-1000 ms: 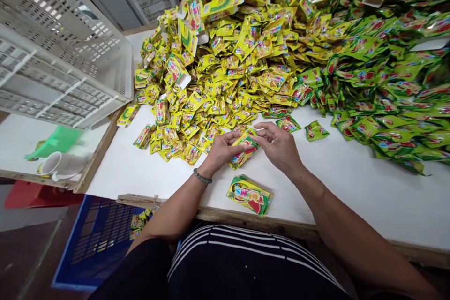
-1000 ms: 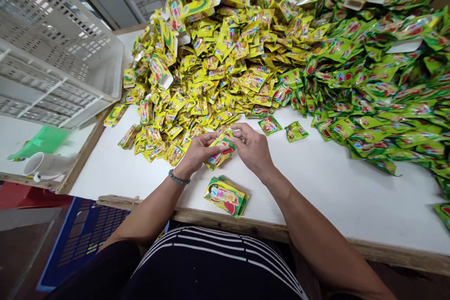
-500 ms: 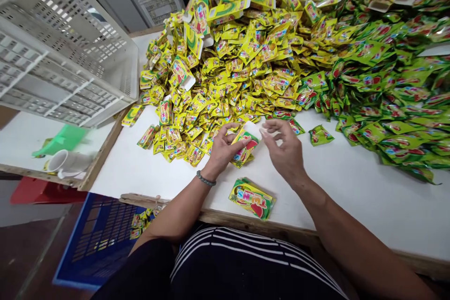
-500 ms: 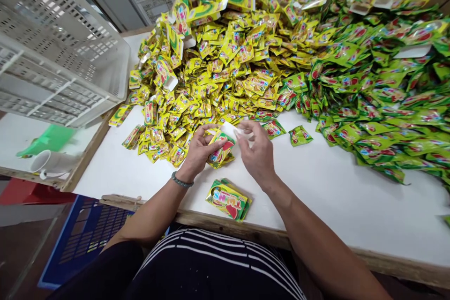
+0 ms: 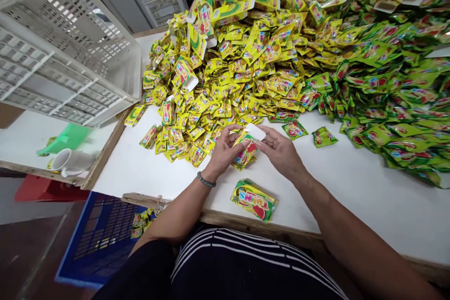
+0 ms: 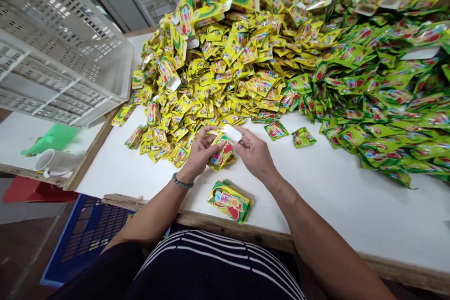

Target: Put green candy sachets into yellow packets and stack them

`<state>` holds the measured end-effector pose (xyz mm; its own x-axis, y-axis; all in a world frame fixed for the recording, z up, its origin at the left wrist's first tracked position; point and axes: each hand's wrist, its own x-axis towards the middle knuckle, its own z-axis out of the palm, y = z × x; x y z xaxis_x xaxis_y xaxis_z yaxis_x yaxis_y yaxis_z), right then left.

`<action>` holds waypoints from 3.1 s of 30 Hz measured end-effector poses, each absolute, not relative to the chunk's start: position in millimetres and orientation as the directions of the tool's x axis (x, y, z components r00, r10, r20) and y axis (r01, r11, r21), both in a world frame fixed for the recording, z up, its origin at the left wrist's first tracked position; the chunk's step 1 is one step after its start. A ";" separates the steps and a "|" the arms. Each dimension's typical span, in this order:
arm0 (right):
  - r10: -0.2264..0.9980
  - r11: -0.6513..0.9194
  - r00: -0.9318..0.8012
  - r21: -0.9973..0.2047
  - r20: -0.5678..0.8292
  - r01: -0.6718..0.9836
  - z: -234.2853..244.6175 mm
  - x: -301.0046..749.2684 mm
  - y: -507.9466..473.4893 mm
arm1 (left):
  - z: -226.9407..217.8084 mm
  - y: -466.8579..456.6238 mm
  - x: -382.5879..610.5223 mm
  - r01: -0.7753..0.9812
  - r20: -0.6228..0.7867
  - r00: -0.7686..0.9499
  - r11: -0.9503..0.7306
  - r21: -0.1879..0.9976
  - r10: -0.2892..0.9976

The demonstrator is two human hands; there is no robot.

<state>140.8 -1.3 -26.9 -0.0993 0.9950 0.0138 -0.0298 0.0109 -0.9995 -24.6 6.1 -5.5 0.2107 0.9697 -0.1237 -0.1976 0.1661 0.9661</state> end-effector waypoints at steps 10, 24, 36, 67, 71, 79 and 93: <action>0.991 -0.136 -0.033 -0.981 -0.133 -0.139 -24.9 140.4 -1.5 | -6.5 5.2 -22.6 -0.207 -0.190 0.157 0.220 0.953 0.969; 0.983 -0.112 -0.158 -0.990 -0.098 -0.081 -25.4 156.0 0.4 | -3.4 5.3 -26.6 -0.217 -0.219 0.151 0.248 0.944 0.964; 0.979 0.188 0.058 -0.979 0.193 0.084 -17.2 116.2 -26.5 | 4.5 7.5 -25.0 -0.330 -0.252 0.061 0.258 0.908 0.966; 0.997 -0.018 0.058 -0.610 0.045 0.792 -69.5 179.5 24.6 | -23.8 16.1 -30.1 0.663 -0.142 0.117 0.029 0.748 0.983; 0.995 -0.040 0.095 -0.779 0.024 0.625 -49.1 180.2 18.2 | -35.7 22.4 -35.3 0.229 -0.186 0.128 0.153 0.961 0.974; 0.984 -0.033 -0.176 -0.998 -0.042 0.049 -33.8 163.2 10.2 | -25.9 17.4 -30.5 -0.095 -0.286 0.225 0.313 0.945 0.932; 0.992 -0.124 0.009 -0.990 -0.123 0.072 -33.3 146.7 -5.4 | -19.8 3.3 -10.3 -0.314 -0.271 0.137 0.301 0.900 0.953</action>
